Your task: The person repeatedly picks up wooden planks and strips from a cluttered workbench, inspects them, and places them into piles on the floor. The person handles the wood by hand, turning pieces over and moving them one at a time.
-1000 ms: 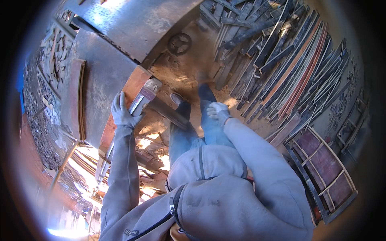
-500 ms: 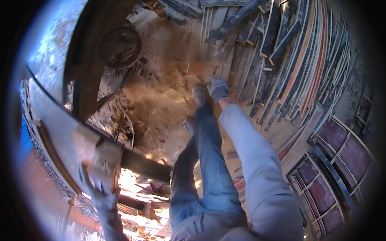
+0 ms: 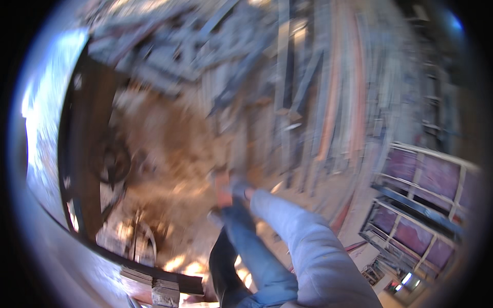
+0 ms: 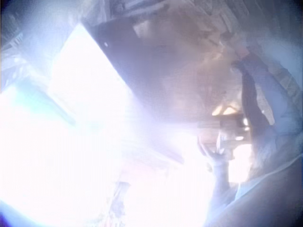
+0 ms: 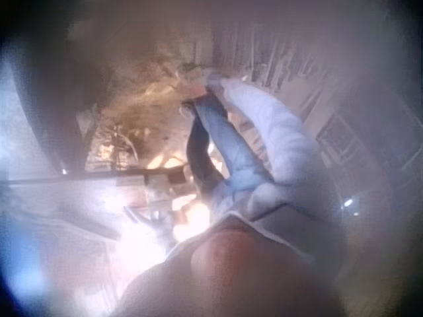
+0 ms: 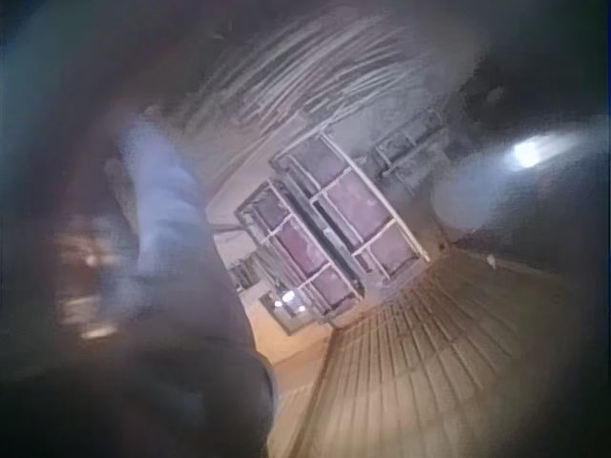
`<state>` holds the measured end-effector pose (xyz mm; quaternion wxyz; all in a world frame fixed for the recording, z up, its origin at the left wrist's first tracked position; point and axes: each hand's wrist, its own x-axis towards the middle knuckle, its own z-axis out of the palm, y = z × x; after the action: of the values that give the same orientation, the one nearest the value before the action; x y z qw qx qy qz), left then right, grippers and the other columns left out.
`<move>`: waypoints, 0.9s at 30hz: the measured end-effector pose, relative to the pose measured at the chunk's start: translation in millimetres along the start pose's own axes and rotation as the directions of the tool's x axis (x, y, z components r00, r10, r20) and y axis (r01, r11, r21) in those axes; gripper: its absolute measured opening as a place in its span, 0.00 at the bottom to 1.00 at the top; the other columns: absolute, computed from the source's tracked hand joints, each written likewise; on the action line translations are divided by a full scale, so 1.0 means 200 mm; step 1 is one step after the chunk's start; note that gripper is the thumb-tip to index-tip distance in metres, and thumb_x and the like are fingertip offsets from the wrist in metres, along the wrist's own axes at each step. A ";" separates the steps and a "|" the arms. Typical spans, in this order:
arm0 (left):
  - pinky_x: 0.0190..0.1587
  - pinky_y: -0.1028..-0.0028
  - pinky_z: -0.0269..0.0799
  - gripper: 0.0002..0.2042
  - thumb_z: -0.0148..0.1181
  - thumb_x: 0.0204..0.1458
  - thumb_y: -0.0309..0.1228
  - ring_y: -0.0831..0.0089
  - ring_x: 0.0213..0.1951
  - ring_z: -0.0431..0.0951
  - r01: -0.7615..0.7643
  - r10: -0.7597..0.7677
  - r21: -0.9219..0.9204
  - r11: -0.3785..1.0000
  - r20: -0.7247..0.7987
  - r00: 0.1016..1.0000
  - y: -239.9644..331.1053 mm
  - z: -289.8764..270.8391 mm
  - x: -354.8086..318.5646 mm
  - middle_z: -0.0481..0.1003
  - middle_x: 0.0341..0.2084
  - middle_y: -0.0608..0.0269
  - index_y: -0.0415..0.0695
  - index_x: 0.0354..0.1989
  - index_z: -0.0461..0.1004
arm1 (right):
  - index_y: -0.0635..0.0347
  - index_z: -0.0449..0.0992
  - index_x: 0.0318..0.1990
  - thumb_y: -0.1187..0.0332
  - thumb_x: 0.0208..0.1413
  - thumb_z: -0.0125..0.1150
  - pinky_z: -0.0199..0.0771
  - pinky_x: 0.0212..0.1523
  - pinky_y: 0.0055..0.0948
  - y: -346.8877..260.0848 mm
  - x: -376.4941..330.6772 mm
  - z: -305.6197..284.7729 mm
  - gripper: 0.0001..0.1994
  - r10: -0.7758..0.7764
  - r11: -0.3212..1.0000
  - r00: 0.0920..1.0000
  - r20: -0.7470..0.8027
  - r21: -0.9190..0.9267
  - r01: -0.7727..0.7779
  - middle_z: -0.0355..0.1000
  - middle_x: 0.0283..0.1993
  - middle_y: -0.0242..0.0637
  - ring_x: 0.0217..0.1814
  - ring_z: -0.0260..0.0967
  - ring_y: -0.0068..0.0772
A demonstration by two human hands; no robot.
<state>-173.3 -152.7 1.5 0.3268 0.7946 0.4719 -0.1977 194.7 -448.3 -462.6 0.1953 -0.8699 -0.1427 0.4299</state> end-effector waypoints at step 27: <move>0.73 0.50 0.60 0.59 0.82 0.37 0.54 0.46 0.69 0.68 -0.197 0.195 0.009 0.980 -0.163 0.967 -0.72 -0.53 0.01 0.67 0.68 0.41 0.41 0.77 0.55 | 0.66 0.82 0.55 0.69 0.63 0.70 0.82 0.50 0.33 -2.51 -1.34 -0.39 0.16 -0.392 0.911 0.920 -0.017 0.134 0.391 0.84 0.48 0.41 0.48 0.81 0.31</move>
<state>-298.4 -28.4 26.9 0.3077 0.8497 0.4169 -0.0971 58.3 -133.6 -1.3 0.3350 -0.8061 -0.2858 0.3953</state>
